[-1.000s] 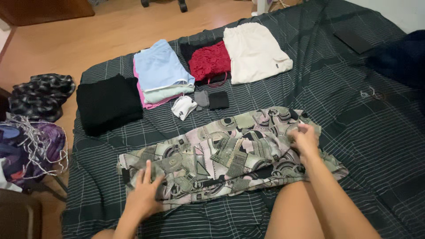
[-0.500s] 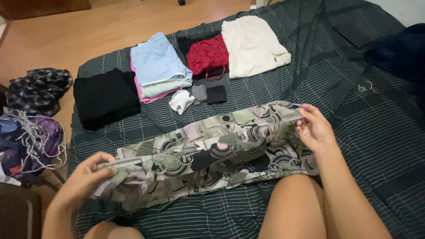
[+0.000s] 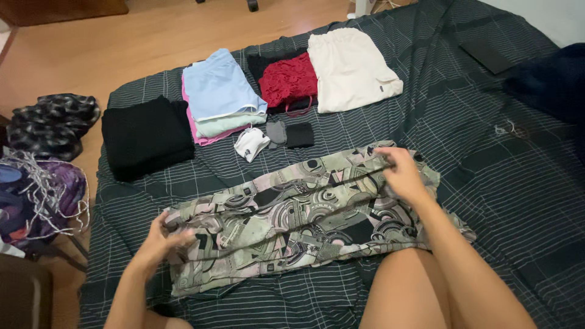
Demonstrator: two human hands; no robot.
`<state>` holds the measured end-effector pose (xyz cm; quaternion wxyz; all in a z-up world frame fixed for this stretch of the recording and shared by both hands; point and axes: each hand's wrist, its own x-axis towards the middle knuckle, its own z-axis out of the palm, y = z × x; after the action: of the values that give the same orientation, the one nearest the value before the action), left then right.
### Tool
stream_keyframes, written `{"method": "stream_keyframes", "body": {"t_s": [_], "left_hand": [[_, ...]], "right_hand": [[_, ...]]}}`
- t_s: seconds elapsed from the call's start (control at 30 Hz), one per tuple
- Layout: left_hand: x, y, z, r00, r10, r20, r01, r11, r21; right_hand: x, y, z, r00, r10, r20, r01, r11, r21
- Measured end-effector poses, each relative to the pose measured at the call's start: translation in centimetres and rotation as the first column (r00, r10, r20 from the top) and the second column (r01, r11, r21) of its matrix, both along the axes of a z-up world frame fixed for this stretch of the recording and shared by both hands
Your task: The person folds multiple clothing items on a bed, including a patterned shirt, brown shorts, a black t-shirt, a white crocheted top, a white tank top, and a black long-sleeve shirt. Each item is smoothed and folded into a compact rectangle and placed in a neat pile.
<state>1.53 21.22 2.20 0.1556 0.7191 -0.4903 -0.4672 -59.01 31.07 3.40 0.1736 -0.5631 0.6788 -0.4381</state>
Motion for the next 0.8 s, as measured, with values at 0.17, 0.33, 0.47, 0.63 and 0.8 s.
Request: {"method": "stream_keyframes", "body": {"t_s": [0.17, 0.33, 0.47, 0.63, 0.8], "left_hand": [[0.6, 0.5, -1.2, 0.993, -0.044, -0.107, 0.030, 0.991, -0.129], [1.8, 0.0, 0.6, 0.996, -0.087, -0.028, 0.078, 0.971, -0.224], [3.1, -0.2, 3.3, 0.872, 0.014, -0.489, -0.136, 0.967, -0.215], [1.6, -1.5, 3.9, 0.858, 0.198, -0.474, -0.251, 0.966, -0.052], [1.2, -3.1, -1.9, 0.993, 0.103, 0.061, -0.096, 0.989, -0.113]], "right_hand": [[1.0, -0.6, -1.2, 0.798, 0.100, -0.594, -0.016, 0.989, 0.146], [-0.3, -3.0, -1.4, 0.845, 0.120, -0.522, -0.092, 0.993, 0.079], [-3.3, -6.4, -0.3, 0.975, 0.219, -0.038, -0.197, 0.929, 0.315], [-3.3, -9.9, 1.0, 0.935, 0.280, -0.216, -0.123, 0.831, 0.543], [-3.2, -10.8, -1.2, 0.658, 0.337, -0.674, -0.013, 0.899, 0.438]]}}
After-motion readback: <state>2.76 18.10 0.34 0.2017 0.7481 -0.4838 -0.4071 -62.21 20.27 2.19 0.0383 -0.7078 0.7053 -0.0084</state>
